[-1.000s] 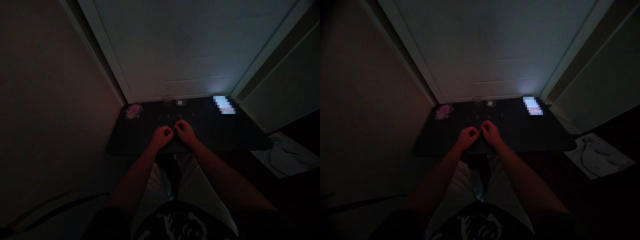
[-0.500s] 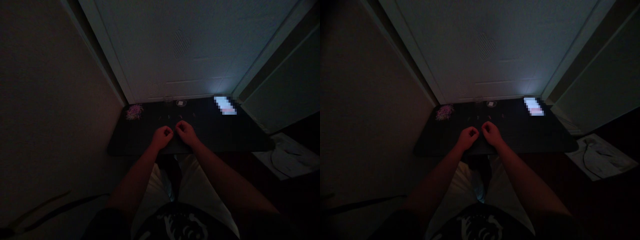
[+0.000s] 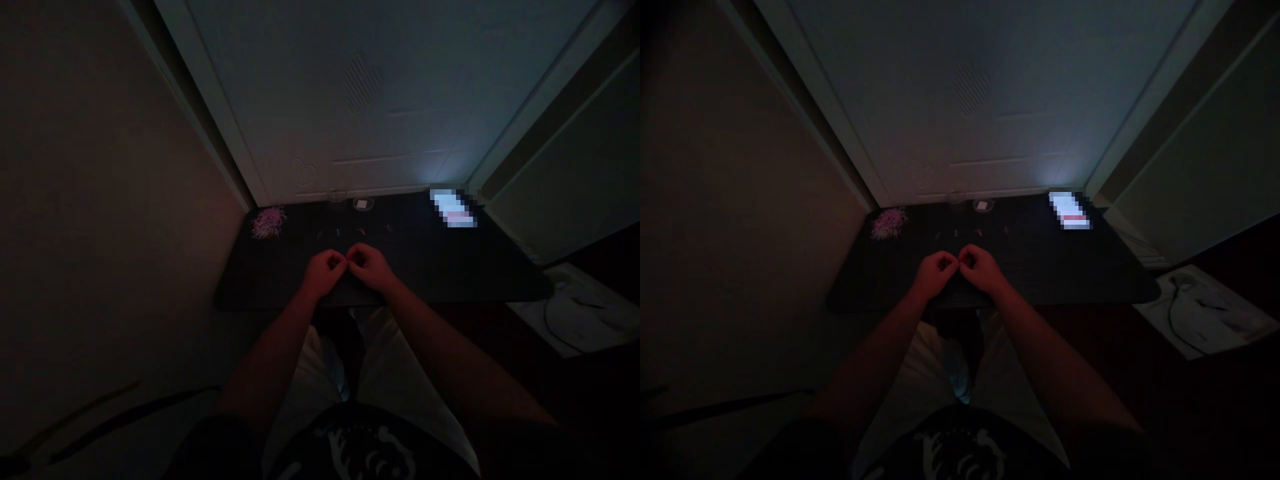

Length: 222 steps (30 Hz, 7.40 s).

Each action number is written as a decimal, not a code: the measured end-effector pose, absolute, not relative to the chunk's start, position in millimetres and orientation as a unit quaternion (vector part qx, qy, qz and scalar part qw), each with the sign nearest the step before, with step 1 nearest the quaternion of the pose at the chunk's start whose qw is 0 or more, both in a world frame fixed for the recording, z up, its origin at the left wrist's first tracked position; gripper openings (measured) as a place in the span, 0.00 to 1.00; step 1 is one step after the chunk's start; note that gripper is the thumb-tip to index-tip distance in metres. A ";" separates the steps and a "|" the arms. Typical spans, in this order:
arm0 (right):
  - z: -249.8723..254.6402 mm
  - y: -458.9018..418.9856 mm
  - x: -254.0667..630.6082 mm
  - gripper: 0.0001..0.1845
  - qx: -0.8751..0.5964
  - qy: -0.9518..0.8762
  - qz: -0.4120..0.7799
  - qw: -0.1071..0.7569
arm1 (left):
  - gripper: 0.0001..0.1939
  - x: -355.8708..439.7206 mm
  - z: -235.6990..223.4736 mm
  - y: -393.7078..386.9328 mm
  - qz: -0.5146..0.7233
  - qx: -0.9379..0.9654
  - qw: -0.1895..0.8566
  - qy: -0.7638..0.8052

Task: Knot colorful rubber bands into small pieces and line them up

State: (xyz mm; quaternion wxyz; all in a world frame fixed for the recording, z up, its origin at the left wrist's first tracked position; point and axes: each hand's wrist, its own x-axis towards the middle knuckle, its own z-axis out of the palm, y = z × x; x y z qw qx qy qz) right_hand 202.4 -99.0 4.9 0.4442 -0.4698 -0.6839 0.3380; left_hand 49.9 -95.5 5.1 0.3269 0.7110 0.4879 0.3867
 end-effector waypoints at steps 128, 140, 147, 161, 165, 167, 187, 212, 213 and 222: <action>4.4 -101.4 204.4 0.06 -0.523 -0.696 0.307 0.385 | 0.15 -114.7 8.6 -60.2 0.365 0.560 0.093 0.738; 2.5 -100.5 204.5 0.08 -0.523 -0.690 0.318 0.387 | 0.13 -115.8 7.3 -59.3 0.370 0.534 0.081 0.756; 2.7 -100.2 204.5 0.06 -0.512 -0.692 0.316 0.400 | 0.12 -115.3 5.8 -60.1 0.372 0.550 0.091 0.742; 2.8 -99.7 204.8 0.07 -0.521 -0.695 0.310 0.387 | 0.15 -116.8 4.0 -58.8 0.398 0.551 0.143 0.720; -0.3 -97.4 204.8 0.07 -0.516 -0.696 0.310 0.392 | 0.15 -115.6 6.7 -59.8 0.410 0.554 0.154 0.708; -2.5 -95.7 204.8 0.06 -0.513 -0.694 0.315 0.396 | 0.14 -111.0 8.8 -62.4 0.405 0.582 0.149 0.690; 5.4 -94.2 202.1 0.10 -0.513 -0.655 0.332 0.445 | 0.10 43.4 4.1 -85.6 0.411 0.682 0.350 0.494; -2.1 -93.1 205.2 0.06 -0.508 -0.658 0.319 0.455 | 0.08 44.8 3.3 -87.0 0.436 0.649 0.423 0.458; -2.1 -93.1 205.2 0.06 -0.508 -0.658 0.320 0.455 | 0.08 44.8 2.6 -86.7 0.442 0.646 0.424 0.456; 0.2 -94.6 204.1 0.07 -0.486 -0.657 0.336 0.467 | 0.07 45.4 2.2 -87.3 0.464 0.629 0.433 0.448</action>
